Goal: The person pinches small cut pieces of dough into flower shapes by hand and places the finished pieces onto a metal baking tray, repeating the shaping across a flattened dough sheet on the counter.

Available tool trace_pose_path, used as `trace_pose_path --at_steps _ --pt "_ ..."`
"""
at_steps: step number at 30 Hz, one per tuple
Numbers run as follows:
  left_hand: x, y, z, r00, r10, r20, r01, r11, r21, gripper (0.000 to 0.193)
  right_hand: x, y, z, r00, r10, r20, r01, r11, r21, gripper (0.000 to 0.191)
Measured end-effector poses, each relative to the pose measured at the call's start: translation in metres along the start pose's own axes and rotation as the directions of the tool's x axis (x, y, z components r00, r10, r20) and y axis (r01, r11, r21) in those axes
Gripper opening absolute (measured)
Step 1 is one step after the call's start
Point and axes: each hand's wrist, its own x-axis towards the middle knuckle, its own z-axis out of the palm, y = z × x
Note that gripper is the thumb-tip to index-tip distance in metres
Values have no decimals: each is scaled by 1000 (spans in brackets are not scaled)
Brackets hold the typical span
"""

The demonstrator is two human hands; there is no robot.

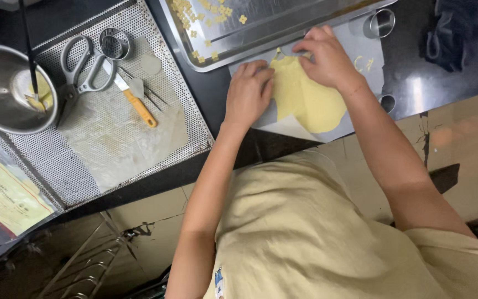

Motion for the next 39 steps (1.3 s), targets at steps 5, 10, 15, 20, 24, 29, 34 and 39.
trace_pose_path --at_steps 5,10,15,20,24,29,34,39 --pt "22 3 26 998 -62 -2 62 997 52 28 6 -10 -4 999 -42 16 42 999 -4 17" --pt "38 1 38 1000 12 11 -13 996 89 37 9 -9 -9 996 -78 30 77 997 19 14" --pt "51 -3 40 987 54 154 -74 989 130 33 9 -9 -19 996 -60 60 53 992 110 15" --pt "56 -4 37 988 30 153 -41 996 74 18 15 -10 -23 993 -90 75 81 989 123 16" --pt "58 -6 34 990 38 134 -38 999 -3 16 18 -6 -23 991 -102 86 90 987 133 14" --pt "54 -5 29 998 -14 58 14 1000 4 19 19 2 -24 991 -94 98 79 986 146 9" --pt "47 2 26 998 -63 -25 64 997 40 17 21 6 -27 989 -107 103 101 993 59 13" --pt "50 6 33 998 51 -38 -49 998 44 24 24 4 -29 990 -75 119 68 996 63 9"
